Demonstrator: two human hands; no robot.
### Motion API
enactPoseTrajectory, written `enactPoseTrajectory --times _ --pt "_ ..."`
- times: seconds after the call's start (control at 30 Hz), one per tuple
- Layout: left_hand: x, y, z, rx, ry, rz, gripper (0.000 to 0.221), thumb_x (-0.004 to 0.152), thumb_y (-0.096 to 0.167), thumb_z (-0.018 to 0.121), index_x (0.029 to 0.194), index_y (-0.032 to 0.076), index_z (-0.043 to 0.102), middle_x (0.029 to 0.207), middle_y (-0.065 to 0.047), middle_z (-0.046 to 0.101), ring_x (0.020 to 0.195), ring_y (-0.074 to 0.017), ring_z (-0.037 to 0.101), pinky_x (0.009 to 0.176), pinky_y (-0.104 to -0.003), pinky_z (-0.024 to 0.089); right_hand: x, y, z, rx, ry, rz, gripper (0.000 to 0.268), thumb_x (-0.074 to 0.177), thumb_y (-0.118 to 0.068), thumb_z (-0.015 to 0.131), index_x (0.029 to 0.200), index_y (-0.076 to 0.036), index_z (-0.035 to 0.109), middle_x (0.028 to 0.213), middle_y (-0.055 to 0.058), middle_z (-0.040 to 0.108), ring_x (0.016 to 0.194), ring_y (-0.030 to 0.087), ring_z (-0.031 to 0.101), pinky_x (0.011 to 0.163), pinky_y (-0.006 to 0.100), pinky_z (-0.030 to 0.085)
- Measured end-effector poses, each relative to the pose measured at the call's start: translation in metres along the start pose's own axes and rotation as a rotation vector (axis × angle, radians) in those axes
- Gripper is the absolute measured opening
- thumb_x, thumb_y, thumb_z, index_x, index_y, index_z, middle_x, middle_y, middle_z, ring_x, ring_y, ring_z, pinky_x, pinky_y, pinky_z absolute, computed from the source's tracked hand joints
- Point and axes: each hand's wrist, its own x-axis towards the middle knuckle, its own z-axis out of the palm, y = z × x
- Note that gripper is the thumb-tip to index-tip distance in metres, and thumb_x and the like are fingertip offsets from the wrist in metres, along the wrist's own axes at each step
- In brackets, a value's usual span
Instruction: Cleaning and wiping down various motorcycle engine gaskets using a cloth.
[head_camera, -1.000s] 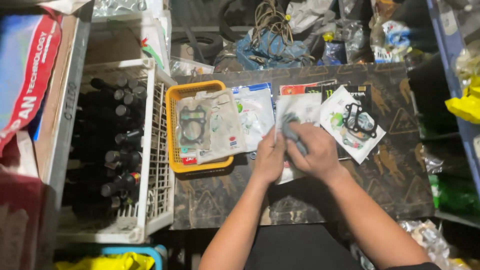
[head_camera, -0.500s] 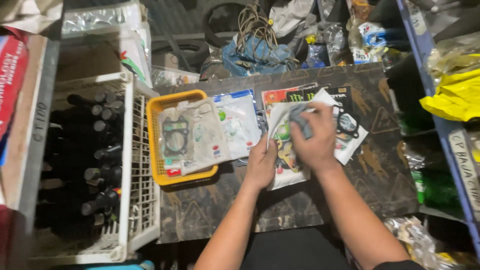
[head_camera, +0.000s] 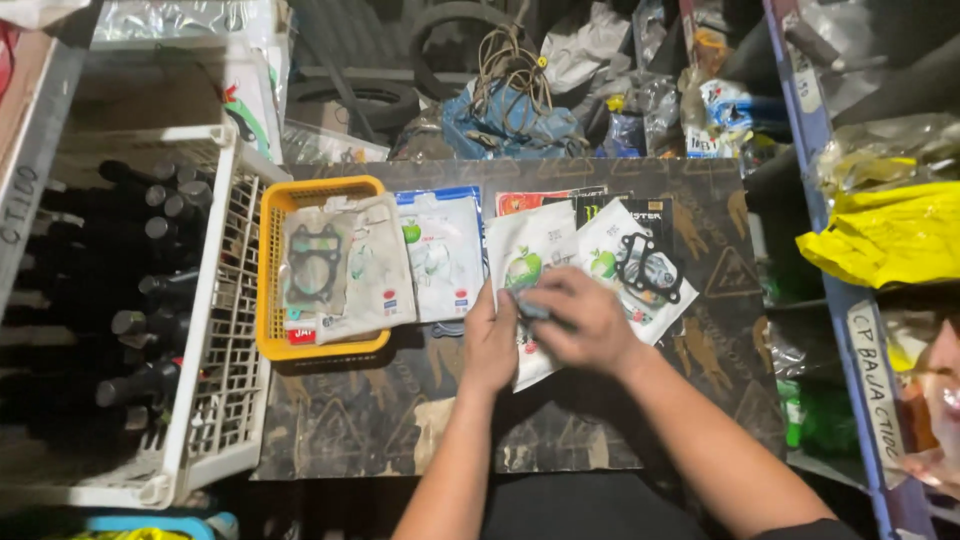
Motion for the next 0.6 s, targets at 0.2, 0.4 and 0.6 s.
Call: enactPoseTrajectory --times 0.2,0.4,0.6 --pt "0.012 -0.005 -0.008 0.084 -0.002 -0.041 0.046 0.107 0.030 0.038 0.139 0.006 0.060 0.117 -0.023 0.071 0.118 -0.0335 0.063 0.102 -0.052 0.047 0.032 -0.021 0.014 -0.192 0.136 0.024 0.025 0.091 -0.014 0.072 0.114 -0.004 0.072 0.099 0.017 0.066 0.093 0.039 0.069 0.079 0.047 0.058" --pt "0.024 0.033 -0.045 0.055 0.077 -0.119 0.054 0.108 0.040 0.040 0.142 0.002 0.057 0.133 -0.025 0.064 0.131 -0.0382 0.056 0.112 -0.052 0.039 0.015 -0.007 0.023 0.028 -0.047 -0.124 0.027 0.074 -0.013 0.079 0.101 -0.012 0.080 0.094 0.014 0.070 0.088 0.036 0.069 0.081 0.045 0.059" --pt "0.033 0.029 -0.060 0.089 -0.053 -0.062 0.045 0.108 0.032 0.040 0.131 0.003 0.065 0.117 -0.024 0.071 0.120 -0.0348 0.063 0.104 -0.053 0.045 0.033 -0.040 0.060 -0.204 0.214 0.048 0.024 0.080 -0.017 0.081 0.104 -0.014 0.080 0.097 0.011 0.071 0.091 0.032 0.070 0.081 0.042 0.058"
